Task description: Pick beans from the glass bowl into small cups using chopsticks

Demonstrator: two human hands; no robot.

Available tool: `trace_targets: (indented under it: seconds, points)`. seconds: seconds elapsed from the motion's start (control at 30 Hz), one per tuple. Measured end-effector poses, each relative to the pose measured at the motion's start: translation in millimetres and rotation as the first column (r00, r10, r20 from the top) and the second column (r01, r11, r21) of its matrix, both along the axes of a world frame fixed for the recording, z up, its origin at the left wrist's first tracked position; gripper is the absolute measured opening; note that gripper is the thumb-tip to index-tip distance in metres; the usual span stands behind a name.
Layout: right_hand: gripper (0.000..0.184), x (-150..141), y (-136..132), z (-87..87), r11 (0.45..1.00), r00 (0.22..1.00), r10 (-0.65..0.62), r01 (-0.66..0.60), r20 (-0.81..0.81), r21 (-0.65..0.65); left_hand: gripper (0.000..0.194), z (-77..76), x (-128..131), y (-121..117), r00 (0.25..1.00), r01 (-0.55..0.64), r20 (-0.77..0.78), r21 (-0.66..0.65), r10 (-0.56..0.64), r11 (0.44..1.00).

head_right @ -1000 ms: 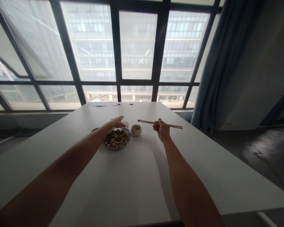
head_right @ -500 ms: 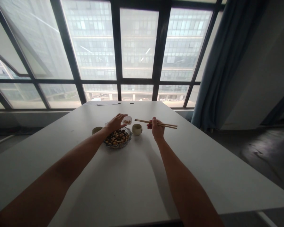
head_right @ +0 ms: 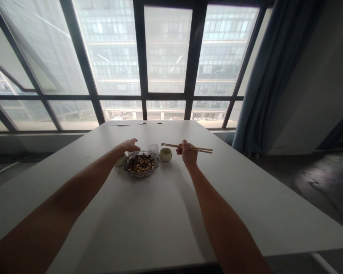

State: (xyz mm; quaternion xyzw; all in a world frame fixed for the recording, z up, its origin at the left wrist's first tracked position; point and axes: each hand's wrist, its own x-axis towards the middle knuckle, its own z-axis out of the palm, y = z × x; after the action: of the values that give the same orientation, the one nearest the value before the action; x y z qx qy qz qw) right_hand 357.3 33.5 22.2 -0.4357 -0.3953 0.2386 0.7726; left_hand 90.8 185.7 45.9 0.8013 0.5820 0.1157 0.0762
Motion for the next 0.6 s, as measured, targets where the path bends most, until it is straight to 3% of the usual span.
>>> trace_targets:
  seconds: [0.1,0.2,0.27,0.37,0.43,0.6]
  points:
    - [0.044,-1.9,-0.3,0.3,1.000,1.000,0.010,-0.010,0.003,0.000,0.066,2.3,-20.2,3.8,0.998,-0.057,-0.016,-0.051,0.056,0.997]
    - [0.044,-3.3,-1.0,0.6,1.000,1.000,0.015,-0.015,0.015,-0.001,0.071,-0.4,-29.9,-2.1,0.999,-0.043,0.028,0.015,0.043,0.999]
    - [0.044,-4.3,-1.5,0.9,1.000,1.000,0.008,-0.008,0.023,0.002,0.077,-3.6,-31.1,-9.3,0.996,0.037,0.070,0.175,-0.050,0.984]
    - [0.045,-8.6,-2.8,1.8,1.000,1.000,-0.003,0.003,0.030,0.012,0.079,-9.3,-29.0,-19.5,0.959,0.218,0.078,0.412,-0.273,0.885]
    - [0.046,-15.5,-4.4,2.8,1.000,0.999,-0.002,0.000,0.048,0.030,0.079,-13.4,-26.8,-24.5,0.931,0.285,0.078,0.460,-0.358,0.841]
    - [0.049,-49.9,-10.2,5.8,0.995,0.990,0.019,-0.032,0.139,0.091,0.075,-20.7,-22.2,-30.5,0.907,0.324,0.094,0.464,-0.409,0.824]
